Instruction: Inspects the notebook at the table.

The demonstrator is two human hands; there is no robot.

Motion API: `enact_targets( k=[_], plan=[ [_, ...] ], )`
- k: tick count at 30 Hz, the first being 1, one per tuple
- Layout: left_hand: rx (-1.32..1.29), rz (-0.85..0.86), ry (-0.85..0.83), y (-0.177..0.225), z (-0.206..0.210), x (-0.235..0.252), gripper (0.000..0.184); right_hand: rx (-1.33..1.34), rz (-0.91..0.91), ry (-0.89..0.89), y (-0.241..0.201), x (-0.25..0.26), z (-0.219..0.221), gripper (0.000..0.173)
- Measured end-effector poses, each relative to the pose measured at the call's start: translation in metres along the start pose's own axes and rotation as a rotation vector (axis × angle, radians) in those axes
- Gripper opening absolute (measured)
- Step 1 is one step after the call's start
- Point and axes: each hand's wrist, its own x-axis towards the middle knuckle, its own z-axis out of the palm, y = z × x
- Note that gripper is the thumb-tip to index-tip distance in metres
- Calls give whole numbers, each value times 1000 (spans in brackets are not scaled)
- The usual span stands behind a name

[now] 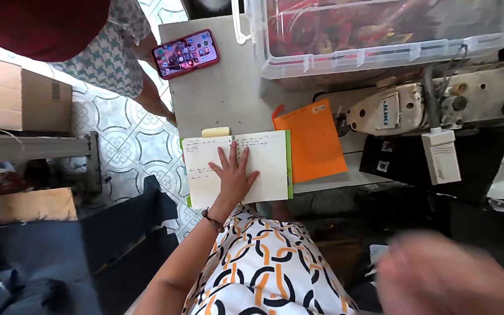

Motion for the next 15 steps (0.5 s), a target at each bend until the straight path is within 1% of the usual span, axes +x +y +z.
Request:
enact_targets(
  k=[1,2,3,4,6,8,10,15],
  plan=[
    [-11,6,-1,0,0,0,75,-253,-196,74,46,21,25,24],
    [-23,13,1,-1,0,0,75,-429,-268,91,90,36,42,23],
    [-27,18,4,-1,0,0,75,-518,-261,69,129,43,53,27],
    [-21,18,1,-1,0,0,74,-572,-205,13,163,43,60,30],
    [-5,15,-14,-2,1,0,72,-688,-95,-88,213,34,67,35],
    [12,23,-9,-3,2,-1,74,-762,-29,-128,247,23,69,40],
    [13,34,5,-4,3,-1,76,-804,8,-137,268,16,71,45],
    [6,32,30,-5,6,-2,77,-862,13,-112,281,12,75,47]
  ],
)
